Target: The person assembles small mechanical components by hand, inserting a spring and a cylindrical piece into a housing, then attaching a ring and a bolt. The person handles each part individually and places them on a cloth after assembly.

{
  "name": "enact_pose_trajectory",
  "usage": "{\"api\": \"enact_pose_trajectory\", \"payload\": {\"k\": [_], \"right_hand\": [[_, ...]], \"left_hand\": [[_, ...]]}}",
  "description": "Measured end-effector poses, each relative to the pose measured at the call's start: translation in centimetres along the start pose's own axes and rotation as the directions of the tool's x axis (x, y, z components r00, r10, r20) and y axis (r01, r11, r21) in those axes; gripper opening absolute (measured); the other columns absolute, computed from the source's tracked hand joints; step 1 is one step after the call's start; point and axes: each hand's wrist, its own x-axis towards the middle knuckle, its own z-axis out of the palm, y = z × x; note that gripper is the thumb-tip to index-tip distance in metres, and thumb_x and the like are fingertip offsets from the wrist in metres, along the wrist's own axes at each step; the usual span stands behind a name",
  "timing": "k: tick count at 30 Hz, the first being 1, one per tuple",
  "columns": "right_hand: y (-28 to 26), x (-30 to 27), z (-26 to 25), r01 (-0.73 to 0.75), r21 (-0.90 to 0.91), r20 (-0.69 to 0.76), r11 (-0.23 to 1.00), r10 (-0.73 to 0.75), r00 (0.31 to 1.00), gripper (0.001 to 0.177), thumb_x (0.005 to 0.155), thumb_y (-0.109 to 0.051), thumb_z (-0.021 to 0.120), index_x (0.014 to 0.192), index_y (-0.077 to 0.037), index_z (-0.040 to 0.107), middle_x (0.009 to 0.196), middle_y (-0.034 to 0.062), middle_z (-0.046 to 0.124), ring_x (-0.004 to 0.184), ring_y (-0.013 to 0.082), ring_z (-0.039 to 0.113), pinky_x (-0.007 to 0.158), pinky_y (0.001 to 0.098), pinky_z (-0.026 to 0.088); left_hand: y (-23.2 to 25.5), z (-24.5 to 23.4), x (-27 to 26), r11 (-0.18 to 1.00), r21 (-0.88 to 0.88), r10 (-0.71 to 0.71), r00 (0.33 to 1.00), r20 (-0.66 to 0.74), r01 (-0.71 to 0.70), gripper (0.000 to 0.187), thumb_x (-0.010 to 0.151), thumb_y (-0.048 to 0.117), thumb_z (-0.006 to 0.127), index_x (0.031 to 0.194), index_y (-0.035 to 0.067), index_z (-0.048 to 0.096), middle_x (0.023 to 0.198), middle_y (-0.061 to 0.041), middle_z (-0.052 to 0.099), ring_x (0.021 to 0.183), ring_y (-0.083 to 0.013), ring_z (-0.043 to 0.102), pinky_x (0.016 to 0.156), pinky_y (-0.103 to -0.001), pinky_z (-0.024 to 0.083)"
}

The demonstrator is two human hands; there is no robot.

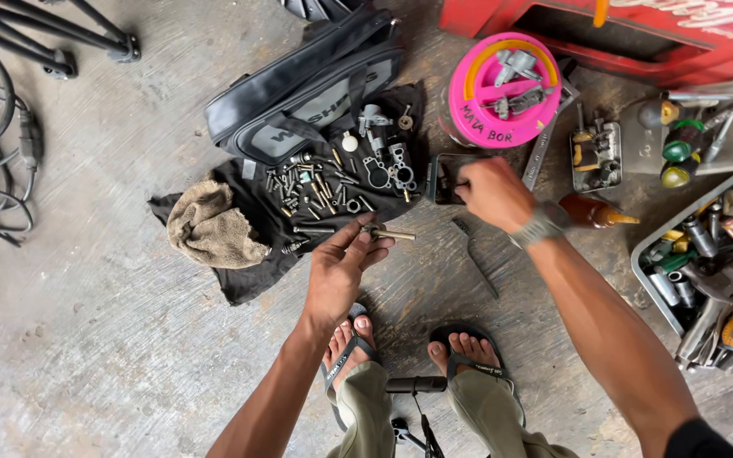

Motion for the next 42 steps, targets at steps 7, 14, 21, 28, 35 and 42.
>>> {"api": "enact_pose_trajectory", "payload": {"k": [7, 14, 21, 28, 35, 42], "right_hand": [[-3.8, -9.2, -4.8, 0.462, 0.736, -0.379, 0.495, -0.265, 0.887, 0.014, 0.085, 0.004, 0.054, 0.096, 0.002, 0.063, 0.100, 0.0224, 0.065, 0.085, 0.0267, 0.067, 0.077, 0.0340, 0.056], [-5.2, -11.0, -3.9, 0.440, 0.898, -0.437, -0.011, -0.141, 0.888, 0.019, 0.084, 0.003, 0.054, 0.099, 0.014, 0.054, 0.102, 0.0305, 0.062, 0.089, 0.0276, 0.066, 0.076, 0.0360, 0.057], [-4.9, -11.1, -3.0, 0.380, 0.903, -0.412, -0.201, -0.148, 0.899, 0.018, 0.084, 0.006, 0.051, 0.100, 0.015, 0.052, 0.105, 0.0333, 0.058, 0.090, 0.0303, 0.066, 0.077, 0.0364, 0.057], [-5.7, -10.8, -0.7, 0.329, 0.904, -0.382, -0.274, -0.173, 0.908, 0.019, 0.084, 0.007, 0.048, 0.102, 0.013, 0.053, 0.104, 0.0340, 0.057, 0.088, 0.0311, 0.064, 0.077, 0.0388, 0.056], [-7.7, -11.1, -0.1, 0.379, 0.907, -0.401, -0.182, -0.102, 0.910, 0.012, 0.087, 0.005, 0.048, 0.097, 0.010, 0.048, 0.101, 0.0274, 0.055, 0.081, 0.0247, 0.061, 0.071, 0.0358, 0.057], [-9.1, -11.6, -1.1, 0.563, 0.774, -0.573, 0.289, -0.059, 0.818, 0.006, 0.089, 0.002, 0.048, 0.088, 0.007, 0.046, 0.094, 0.0233, 0.054, 0.073, 0.0219, 0.058, 0.063, 0.0333, 0.055]], "left_hand": [[2.2, 0.8, -1.4, 0.999, 0.016, 0.046, 0.999, 0.001, -0.046, 0.037, 0.091, 0.007, 0.047, 0.125, -0.007, 0.050, 0.103, -0.024, 0.062, 0.089, -0.0259, 0.067, 0.080, -0.032, 0.057], [3.3, 2.2, -2.6, 0.991, -0.005, 0.135, 0.990, 0.037, -0.134, 0.035, 0.091, 0.006, 0.047, 0.122, -0.008, 0.052, 0.098, -0.023, 0.061, 0.085, -0.0283, 0.067, 0.077, -0.034, 0.058], [3.2, 3.1, -3.2, 0.976, 0.091, 0.189, 0.978, 0.090, -0.197, 0.029, 0.091, 0.003, 0.040, 0.114, -0.008, 0.054, 0.090, -0.016, 0.051, 0.071, -0.0204, 0.060, 0.062, -0.031, 0.056], [4.9, 5.4, -4.0, 0.759, 0.448, 0.394, 0.881, 0.264, -0.473, 0.017, 0.089, 0.011, 0.045, 0.100, 0.001, 0.054, 0.082, -0.010, 0.048, 0.068, -0.0200, 0.050, 0.055, -0.031, 0.048], [5.0, 6.5, -3.8, 0.442, 0.587, 0.553, 0.721, 0.418, -0.679, 0.010, 0.085, 0.007, 0.063, 0.094, 0.004, 0.061, 0.075, -0.007, 0.047, 0.062, -0.0240, 0.056, 0.055, -0.032, 0.049], [3.3, 6.3, -3.0, 0.552, 0.475, 0.622, 0.718, 0.314, -0.686, 0.009, 0.084, 0.007, 0.064, 0.081, 0.006, 0.056, 0.069, -0.007, 0.055, 0.063, -0.0282, 0.059, 0.056, -0.034, 0.048]]}}
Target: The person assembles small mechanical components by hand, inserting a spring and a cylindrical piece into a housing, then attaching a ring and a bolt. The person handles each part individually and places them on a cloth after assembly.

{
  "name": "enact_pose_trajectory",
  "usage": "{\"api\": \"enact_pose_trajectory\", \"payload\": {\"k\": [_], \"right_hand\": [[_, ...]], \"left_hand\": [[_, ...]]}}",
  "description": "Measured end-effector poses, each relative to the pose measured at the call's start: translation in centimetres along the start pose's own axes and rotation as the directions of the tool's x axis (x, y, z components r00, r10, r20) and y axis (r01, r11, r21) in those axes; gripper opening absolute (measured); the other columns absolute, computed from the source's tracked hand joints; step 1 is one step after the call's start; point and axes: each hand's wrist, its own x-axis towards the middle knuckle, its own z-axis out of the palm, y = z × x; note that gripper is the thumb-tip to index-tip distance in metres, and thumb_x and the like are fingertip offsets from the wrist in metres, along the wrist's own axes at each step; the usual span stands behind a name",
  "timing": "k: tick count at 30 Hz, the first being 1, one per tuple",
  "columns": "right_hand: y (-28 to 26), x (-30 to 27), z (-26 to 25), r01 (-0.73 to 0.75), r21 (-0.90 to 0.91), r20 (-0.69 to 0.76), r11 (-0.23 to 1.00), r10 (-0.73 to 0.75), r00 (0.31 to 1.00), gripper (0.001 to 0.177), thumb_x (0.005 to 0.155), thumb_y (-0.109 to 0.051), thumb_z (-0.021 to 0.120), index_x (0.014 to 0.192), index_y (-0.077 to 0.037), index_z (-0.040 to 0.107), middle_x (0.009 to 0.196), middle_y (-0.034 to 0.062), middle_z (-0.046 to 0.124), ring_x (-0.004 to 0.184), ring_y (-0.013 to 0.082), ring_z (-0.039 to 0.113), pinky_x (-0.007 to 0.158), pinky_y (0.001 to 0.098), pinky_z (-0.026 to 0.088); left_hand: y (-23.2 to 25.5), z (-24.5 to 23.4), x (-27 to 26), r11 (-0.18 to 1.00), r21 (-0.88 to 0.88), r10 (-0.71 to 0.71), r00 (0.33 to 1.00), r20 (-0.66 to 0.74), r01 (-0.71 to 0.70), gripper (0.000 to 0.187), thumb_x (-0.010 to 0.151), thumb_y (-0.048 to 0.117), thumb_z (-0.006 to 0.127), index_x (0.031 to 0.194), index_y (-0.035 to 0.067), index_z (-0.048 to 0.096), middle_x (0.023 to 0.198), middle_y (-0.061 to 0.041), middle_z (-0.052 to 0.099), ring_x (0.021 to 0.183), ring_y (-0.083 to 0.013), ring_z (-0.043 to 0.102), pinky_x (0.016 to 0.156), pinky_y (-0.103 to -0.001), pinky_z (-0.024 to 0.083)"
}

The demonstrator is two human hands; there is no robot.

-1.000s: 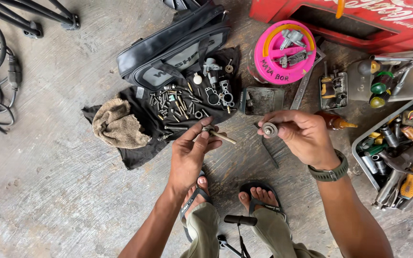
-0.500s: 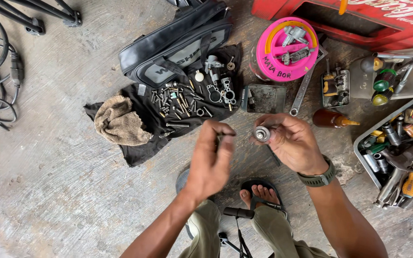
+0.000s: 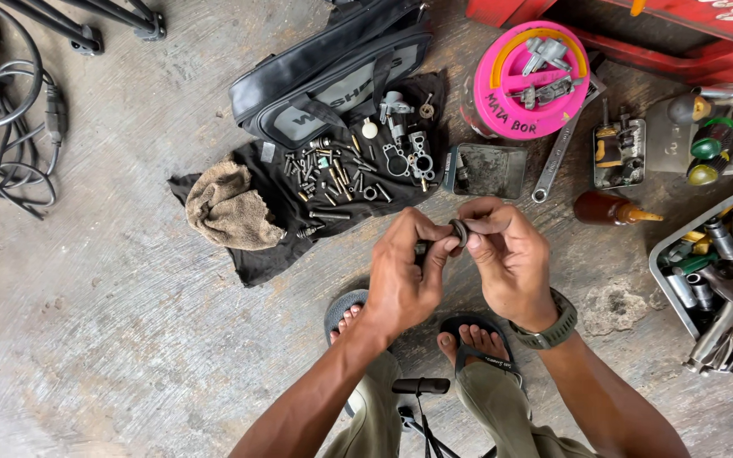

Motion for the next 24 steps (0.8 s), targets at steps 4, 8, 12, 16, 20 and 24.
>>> {"api": "enact_pose_trajectory", "payload": {"k": [4, 8, 12, 16, 20, 24], "right_hand": [[-0.8, 0.0, 0.8, 0.094, -0.040, -0.067, 0.995, -0.097, 0.993, 0.002, 0.089, 0.005, 0.047, 0.088, 0.007, 0.048, 0.092, 0.0218, 0.054, 0.075, 0.0241, 0.061, 0.063, 0.0322, 0.056], [-1.2, -0.2, 1.9, 0.177, -0.097, -0.141, 0.979, -0.190, 0.972, 0.002, 0.088, 0.007, 0.047, 0.086, 0.007, 0.048, 0.093, 0.0228, 0.053, 0.076, 0.0253, 0.061, 0.062, 0.0321, 0.055], [-1.8, -0.3, 2.2, 0.279, -0.353, -0.149, 0.893, -0.348, 0.925, 0.007, 0.087, 0.005, 0.053, 0.082, 0.011, 0.051, 0.092, 0.0251, 0.056, 0.073, 0.0311, 0.062, 0.059, 0.0330, 0.053], [-2.2, 0.0, 2.0, 0.323, -0.193, -0.116, 0.926, -0.349, 0.930, 0.007, 0.085, 0.003, 0.052, 0.083, 0.010, 0.052, 0.093, 0.0251, 0.055, 0.072, 0.0276, 0.062, 0.058, 0.0332, 0.055], [-1.2, -0.5, 1.3, 0.241, -0.026, -0.055, 0.970, -0.242, 0.969, 0.014, 0.085, 0.002, 0.054, 0.092, 0.012, 0.049, 0.098, 0.0254, 0.053, 0.080, 0.0267, 0.061, 0.065, 0.0331, 0.055], [-2.1, -1.0, 0.9, 0.126, 0.043, 0.007, 0.991, -0.127, 0.992, 0.020, 0.080, 0.002, 0.058, 0.098, 0.010, 0.053, 0.106, 0.0234, 0.049, 0.092, 0.0255, 0.059, 0.071, 0.0313, 0.057]], "left_hand": [[0.9, 0.3, 0.6, 0.998, -0.057, -0.009, 1.000, 0.010, 0.010, 0.010, 0.085, 0.007, 0.061, 0.081, 0.005, 0.052, 0.069, -0.010, 0.055, 0.061, -0.0325, 0.059, 0.055, -0.037, 0.047], [1.7, 0.3, 0.5, 0.991, -0.111, -0.075, 0.997, 0.000, 0.075, 0.011, 0.088, 0.007, 0.056, 0.081, 0.005, 0.048, 0.067, -0.012, 0.055, 0.058, -0.0296, 0.057, 0.053, -0.036, 0.045], [2.2, 0.0, 0.4, 0.970, -0.185, -0.158, 0.987, 0.023, 0.159, 0.011, 0.091, 0.008, 0.054, 0.083, 0.004, 0.047, 0.067, -0.013, 0.058, 0.058, -0.0215, 0.054, 0.053, -0.033, 0.042], [2.1, -1.2, 0.2, 0.986, -0.135, -0.094, 0.993, 0.071, 0.103, 0.012, 0.089, 0.012, 0.057, 0.088, 0.003, 0.049, 0.070, -0.012, 0.056, 0.056, -0.0238, 0.052, 0.053, -0.033, 0.044], [2.1, -1.9, -0.1, 0.999, 0.035, 0.006, 0.993, 0.115, -0.010, 0.011, 0.089, 0.015, 0.055, 0.094, 0.006, 0.052, 0.072, -0.011, 0.053, 0.054, -0.0264, 0.052, 0.048, -0.035, 0.045], [1.2, -1.8, -0.9, 0.987, 0.135, 0.063, 0.983, 0.174, -0.087, 0.015, 0.089, 0.020, 0.053, 0.098, 0.009, 0.054, 0.076, -0.007, 0.051, 0.055, -0.0242, 0.052, 0.046, -0.035, 0.045]]}}
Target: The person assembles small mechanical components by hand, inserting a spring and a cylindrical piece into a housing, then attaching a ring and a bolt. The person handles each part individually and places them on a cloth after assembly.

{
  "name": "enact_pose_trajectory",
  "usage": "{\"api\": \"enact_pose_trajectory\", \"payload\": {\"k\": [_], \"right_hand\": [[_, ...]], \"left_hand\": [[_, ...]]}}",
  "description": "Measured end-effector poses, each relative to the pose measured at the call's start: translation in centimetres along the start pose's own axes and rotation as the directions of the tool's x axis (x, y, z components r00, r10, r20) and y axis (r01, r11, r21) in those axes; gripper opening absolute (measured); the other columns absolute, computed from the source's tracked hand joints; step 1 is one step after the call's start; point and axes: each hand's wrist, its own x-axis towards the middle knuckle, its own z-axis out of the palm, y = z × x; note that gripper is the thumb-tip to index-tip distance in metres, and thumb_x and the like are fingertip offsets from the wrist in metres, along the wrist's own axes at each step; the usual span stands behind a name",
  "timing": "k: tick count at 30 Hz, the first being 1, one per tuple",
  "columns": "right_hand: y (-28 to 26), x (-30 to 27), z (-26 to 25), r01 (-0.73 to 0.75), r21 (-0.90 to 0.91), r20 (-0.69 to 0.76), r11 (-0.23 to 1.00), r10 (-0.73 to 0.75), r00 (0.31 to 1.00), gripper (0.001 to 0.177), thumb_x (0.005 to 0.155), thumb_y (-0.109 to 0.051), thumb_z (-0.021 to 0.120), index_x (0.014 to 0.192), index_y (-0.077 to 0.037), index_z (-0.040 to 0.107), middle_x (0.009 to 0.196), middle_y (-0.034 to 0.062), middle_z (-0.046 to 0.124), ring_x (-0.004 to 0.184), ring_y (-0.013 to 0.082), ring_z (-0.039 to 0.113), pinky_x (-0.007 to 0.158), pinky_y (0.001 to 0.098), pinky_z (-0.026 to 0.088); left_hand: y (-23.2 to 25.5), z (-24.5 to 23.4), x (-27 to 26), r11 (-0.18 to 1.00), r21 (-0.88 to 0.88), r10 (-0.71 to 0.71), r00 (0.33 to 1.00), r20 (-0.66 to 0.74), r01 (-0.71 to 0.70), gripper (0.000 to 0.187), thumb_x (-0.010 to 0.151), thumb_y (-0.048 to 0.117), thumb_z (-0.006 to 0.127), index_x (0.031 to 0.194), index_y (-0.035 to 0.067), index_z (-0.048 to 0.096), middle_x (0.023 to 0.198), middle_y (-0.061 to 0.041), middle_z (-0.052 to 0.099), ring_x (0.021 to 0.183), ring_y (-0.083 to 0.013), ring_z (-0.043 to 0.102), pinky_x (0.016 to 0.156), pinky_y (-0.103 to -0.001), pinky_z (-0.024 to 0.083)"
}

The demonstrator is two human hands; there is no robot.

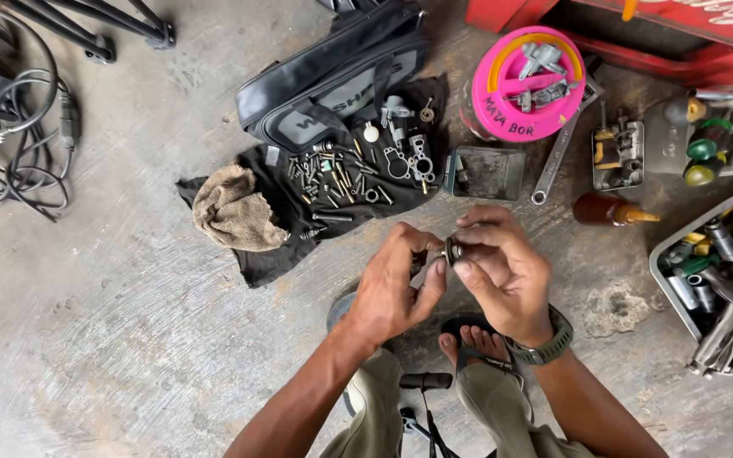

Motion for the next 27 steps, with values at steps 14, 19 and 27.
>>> {"api": "enact_pose_trajectory", "payload": {"k": [14, 19, 27], "right_hand": [[0.1, -0.6, 1.9, -0.233, -0.335, -0.065, 0.913, 0.224, 0.972, 0.017, 0.095, -0.010, 0.042, 0.081, -0.003, 0.049, 0.054, 0.0087, 0.053, 0.046, 0.0132, 0.047, 0.045, 0.0258, 0.041], [1.2, -1.5, 1.4, -0.158, -0.509, -0.106, 0.846, 0.121, 0.987, 0.017, 0.095, -0.008, 0.041, 0.079, -0.005, 0.046, 0.063, 0.0084, 0.059, 0.053, 0.0205, 0.055, 0.052, 0.0287, 0.045], [1.4, -0.6, 1.6, 0.008, -0.544, -0.131, 0.839, -0.094, 0.987, 0.012, 0.095, -0.008, 0.044, 0.087, -0.003, 0.051, 0.074, 0.0116, 0.061, 0.059, 0.0247, 0.058, 0.058, 0.0294, 0.048]], "left_hand": [[-2.5, 0.9, -1.0, 0.975, 0.200, 0.075, 0.990, 0.121, -0.099, 0.018, 0.091, 0.020, 0.035, 0.095, 0.005, 0.045, 0.078, -0.010, 0.046, 0.041, -0.0246, 0.052, 0.035, -0.036, 0.047], [-1.2, 1.5, -0.7, 0.983, 0.174, 0.032, 0.992, 0.123, -0.053, 0.017, 0.091, 0.018, 0.034, 0.095, 0.004, 0.042, 0.078, -0.015, 0.043, 0.045, -0.0443, 0.051, 0.035, -0.050, 0.044], [-1.0, 2.2, -0.3, 0.995, 0.069, -0.078, 0.989, 0.125, 0.070, 0.015, 0.092, 0.017, 0.034, 0.095, 0.004, 0.042, 0.077, -0.020, 0.042, 0.060, -0.0534, 0.050, 0.039, -0.057, 0.039]]}}
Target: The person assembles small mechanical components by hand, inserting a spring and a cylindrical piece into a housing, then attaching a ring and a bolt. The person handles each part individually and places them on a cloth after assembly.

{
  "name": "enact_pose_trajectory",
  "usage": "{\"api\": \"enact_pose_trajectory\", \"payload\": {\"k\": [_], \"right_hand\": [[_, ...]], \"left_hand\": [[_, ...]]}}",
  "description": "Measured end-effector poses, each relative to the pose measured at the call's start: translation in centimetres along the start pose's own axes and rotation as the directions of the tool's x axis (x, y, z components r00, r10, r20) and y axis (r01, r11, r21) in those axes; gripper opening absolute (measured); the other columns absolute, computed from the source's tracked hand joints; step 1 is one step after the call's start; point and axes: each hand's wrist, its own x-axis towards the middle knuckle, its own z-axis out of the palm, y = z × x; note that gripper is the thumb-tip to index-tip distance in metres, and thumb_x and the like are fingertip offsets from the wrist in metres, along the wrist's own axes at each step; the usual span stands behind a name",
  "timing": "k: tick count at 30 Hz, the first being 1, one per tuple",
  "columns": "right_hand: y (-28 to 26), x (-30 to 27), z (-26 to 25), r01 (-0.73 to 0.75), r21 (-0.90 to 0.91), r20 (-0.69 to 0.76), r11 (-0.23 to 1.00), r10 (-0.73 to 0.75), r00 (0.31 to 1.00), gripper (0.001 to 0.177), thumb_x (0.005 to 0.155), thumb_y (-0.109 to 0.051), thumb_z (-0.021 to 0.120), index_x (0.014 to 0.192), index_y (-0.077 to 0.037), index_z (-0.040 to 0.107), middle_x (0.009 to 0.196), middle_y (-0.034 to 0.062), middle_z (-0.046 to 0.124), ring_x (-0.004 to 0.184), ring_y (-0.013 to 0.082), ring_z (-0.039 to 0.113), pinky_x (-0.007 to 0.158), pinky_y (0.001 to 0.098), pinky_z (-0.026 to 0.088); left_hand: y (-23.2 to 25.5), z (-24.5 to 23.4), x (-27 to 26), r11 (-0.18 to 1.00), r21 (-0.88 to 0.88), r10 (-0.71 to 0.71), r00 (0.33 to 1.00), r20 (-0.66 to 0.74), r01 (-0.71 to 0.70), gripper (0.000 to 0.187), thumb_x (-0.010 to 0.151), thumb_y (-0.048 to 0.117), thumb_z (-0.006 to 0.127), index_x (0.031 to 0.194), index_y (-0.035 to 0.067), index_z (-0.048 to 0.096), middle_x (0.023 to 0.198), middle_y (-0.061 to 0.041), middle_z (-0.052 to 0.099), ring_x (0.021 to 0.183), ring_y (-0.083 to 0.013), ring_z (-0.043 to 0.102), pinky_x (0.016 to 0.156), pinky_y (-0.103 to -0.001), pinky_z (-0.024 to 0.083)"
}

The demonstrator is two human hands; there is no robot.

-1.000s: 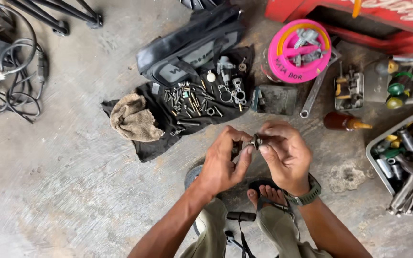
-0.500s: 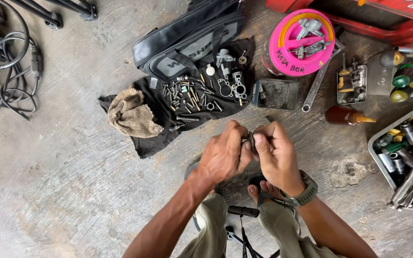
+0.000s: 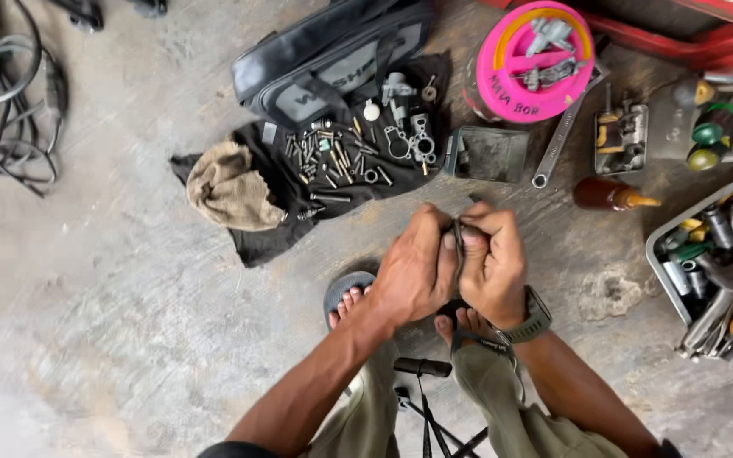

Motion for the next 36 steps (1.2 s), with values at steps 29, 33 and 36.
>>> {"api": "enact_pose_trajectory", "payload": {"k": [29, 33, 36], "right_hand": [[3.2, -0.5, -0.2, -0.222, 0.743, 0.187, 0.631, 0.122, 0.975, 0.014, 0.082, 0.007, 0.056, 0.091, 0.010, 0.045, 0.089, 0.0268, 0.056, 0.078, 0.0243, 0.062, 0.068, 0.0324, 0.053], [3.3, -0.3, -0.6, -0.226, 0.716, 0.192, 0.661, 0.125, 0.973, 0.014, 0.081, 0.008, 0.058, 0.089, 0.010, 0.046, 0.088, 0.0271, 0.056, 0.082, 0.0271, 0.064, 0.071, 0.0336, 0.054], [3.1, -0.2, -0.5, -0.225, 0.701, 0.197, 0.677, 0.120, 0.973, 0.014, 0.081, 0.008, 0.057, 0.089, 0.009, 0.046, 0.088, 0.0266, 0.056, 0.079, 0.0235, 0.062, 0.069, 0.0330, 0.056]], "left_hand": [[1.1, -3.7, 1.0, 0.985, 0.015, 0.173, 0.965, -0.195, -0.173, 0.011, 0.082, 0.011, 0.064, 0.093, 0.011, 0.066, 0.068, -0.003, 0.051, 0.049, -0.0195, 0.051, 0.045, -0.028, 0.047], [1.5, -3.9, 1.1, 0.979, 0.027, 0.204, 0.960, -0.194, -0.202, 0.010, 0.083, 0.009, 0.063, 0.092, 0.012, 0.067, 0.067, -0.002, 0.045, 0.047, -0.0188, 0.046, 0.045, -0.026, 0.046], [1.5, -4.0, 1.3, 0.981, 0.013, 0.195, 0.961, -0.197, -0.196, 0.009, 0.082, 0.011, 0.063, 0.091, 0.011, 0.067, 0.066, -0.004, 0.045, 0.046, -0.0190, 0.046, 0.045, -0.027, 0.046]]}}
